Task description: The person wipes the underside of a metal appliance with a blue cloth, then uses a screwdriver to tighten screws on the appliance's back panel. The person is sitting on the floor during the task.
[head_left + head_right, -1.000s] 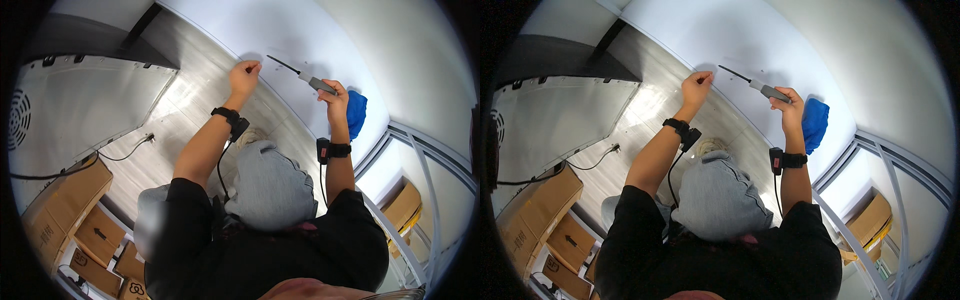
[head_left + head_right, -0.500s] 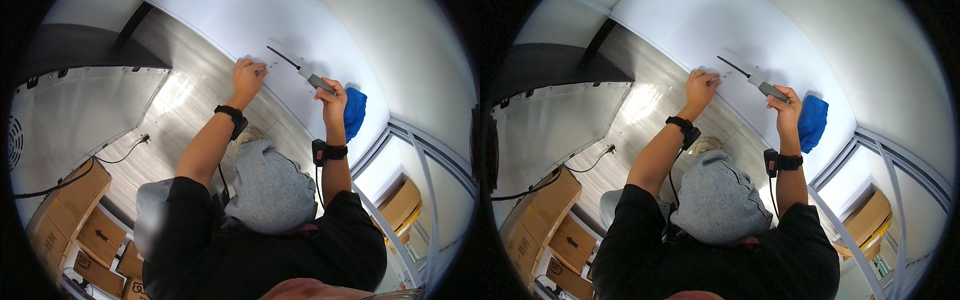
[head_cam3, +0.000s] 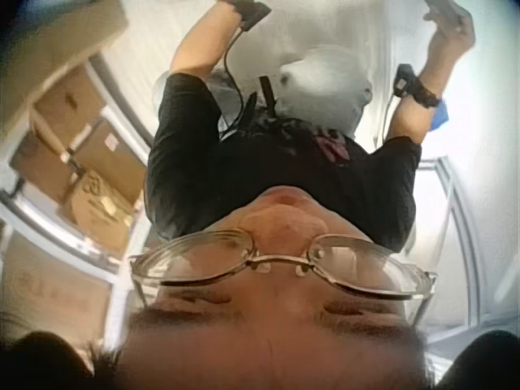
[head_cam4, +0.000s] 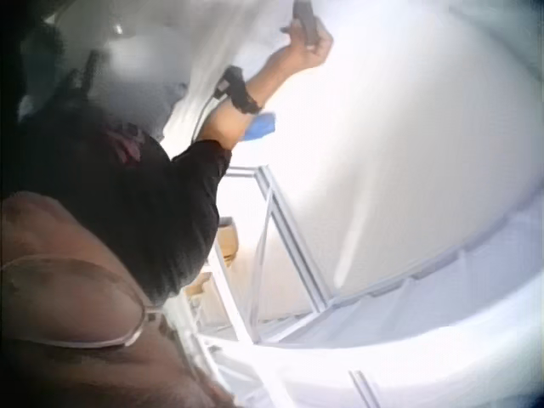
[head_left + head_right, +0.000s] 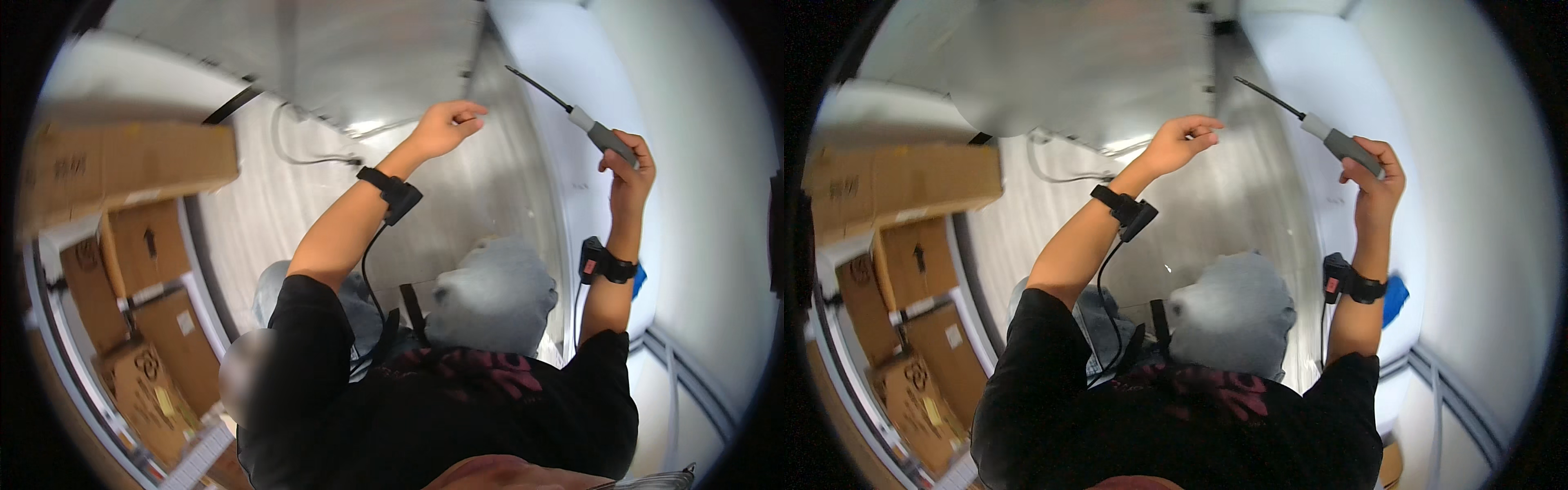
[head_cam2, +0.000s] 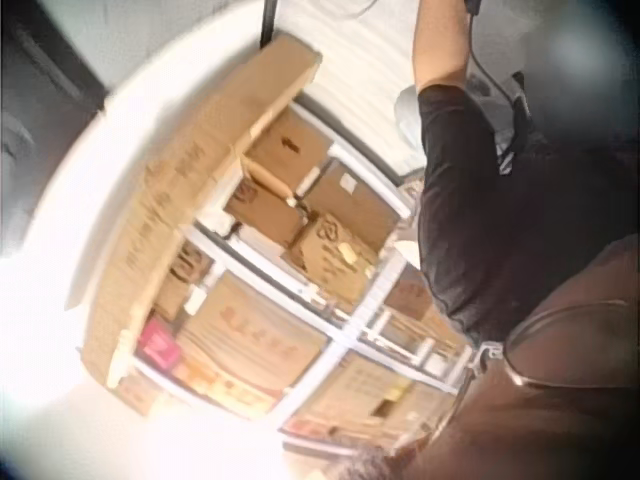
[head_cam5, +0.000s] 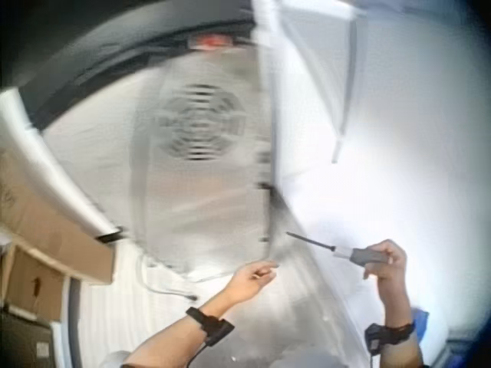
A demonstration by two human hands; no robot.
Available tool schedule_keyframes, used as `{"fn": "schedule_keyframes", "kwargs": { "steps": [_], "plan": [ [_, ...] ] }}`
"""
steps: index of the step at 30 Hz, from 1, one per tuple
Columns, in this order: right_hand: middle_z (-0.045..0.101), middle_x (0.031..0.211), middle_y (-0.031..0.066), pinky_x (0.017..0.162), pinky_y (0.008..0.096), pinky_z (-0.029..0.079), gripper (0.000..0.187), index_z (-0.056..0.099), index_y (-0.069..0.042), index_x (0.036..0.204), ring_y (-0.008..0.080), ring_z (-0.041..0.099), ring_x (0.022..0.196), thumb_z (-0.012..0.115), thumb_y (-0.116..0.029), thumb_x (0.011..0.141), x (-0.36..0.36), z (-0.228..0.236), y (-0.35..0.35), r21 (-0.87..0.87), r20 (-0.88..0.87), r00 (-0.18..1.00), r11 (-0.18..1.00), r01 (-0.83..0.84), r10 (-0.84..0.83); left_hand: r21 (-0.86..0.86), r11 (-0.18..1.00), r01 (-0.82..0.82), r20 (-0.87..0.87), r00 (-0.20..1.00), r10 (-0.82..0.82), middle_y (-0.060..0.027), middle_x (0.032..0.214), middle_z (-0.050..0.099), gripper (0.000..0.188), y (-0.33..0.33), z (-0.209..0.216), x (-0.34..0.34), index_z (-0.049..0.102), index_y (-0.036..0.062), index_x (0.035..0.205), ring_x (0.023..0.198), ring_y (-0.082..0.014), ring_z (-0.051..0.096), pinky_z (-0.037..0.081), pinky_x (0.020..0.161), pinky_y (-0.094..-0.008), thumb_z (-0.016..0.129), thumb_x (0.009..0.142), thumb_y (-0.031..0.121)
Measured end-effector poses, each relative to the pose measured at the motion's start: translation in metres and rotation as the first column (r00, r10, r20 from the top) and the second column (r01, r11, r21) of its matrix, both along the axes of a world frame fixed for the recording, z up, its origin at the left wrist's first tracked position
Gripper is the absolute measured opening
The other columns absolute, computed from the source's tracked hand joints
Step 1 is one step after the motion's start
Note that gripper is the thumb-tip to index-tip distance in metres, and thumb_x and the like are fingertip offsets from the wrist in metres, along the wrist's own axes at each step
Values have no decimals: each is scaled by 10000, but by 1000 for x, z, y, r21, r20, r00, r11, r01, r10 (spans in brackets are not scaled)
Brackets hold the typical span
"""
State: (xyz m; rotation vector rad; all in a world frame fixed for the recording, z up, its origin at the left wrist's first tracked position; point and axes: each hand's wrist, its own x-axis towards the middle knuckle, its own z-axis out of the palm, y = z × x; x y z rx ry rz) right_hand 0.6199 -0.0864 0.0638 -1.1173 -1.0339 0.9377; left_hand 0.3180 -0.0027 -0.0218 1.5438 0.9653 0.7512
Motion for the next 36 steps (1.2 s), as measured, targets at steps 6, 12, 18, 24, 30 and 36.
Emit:
{"fn": "schedule_keyframes", "kwargs": {
  "steps": [6,12,18,24,30,36],
  "plan": [
    [637,808,61,575,257,478,214,643,-2,951,110,561,638,680,1,741,-12,71,-38,83,30,978,974,-210,208,-82,997,7,273,962,16,-135,1050,658,478,-82,120,6,423,-24,1329,842,-137,602,492,708,-276,428,994,316],
    [649,800,76,540,246,481,222,627,-8,928,120,571,595,702,7,720,-82,115,-68,28,4,967,967,-254,254,-160,986,-52,487,864,125,-174,1008,648,524,-103,181,-41,433,-24,1295,809,-174,620,507,670,-292,257,1025,389],
    [606,899,75,507,226,458,296,549,-21,1046,94,562,608,684,-7,782,-171,137,-89,-128,124,969,971,-200,216,-393,916,-82,594,737,321,-104,843,635,376,-78,186,-83,515,-12,1166,707,-145,615,523,607,-262,364,1021,300],
    [571,950,70,514,225,441,424,440,-63,1189,87,530,622,648,-73,819,-226,131,-104,-334,57,954,906,-259,294,-384,919,-92,543,782,305,-84,819,634,296,-59,178,-97,519,14,1167,665,-111,599,526,605,-248,427,1005,243],
    [573,972,69,534,227,431,425,425,-67,1231,87,523,650,602,-73,845,-251,140,-105,-289,2,945,904,-314,328,-305,947,-97,553,792,259,-68,811,638,280,-53,201,-111,526,29,1182,658,-90,587,511,596,-230,453,996,225],
    [571,965,55,534,219,428,409,460,-54,1219,78,529,673,624,-52,844,-260,146,-97,-186,1,966,949,-254,259,-258,956,-138,489,835,253,-46,823,648,280,-44,224,-115,543,41,1194,668,-76,563,478,596,-220,480,983,214]
  ]
}}
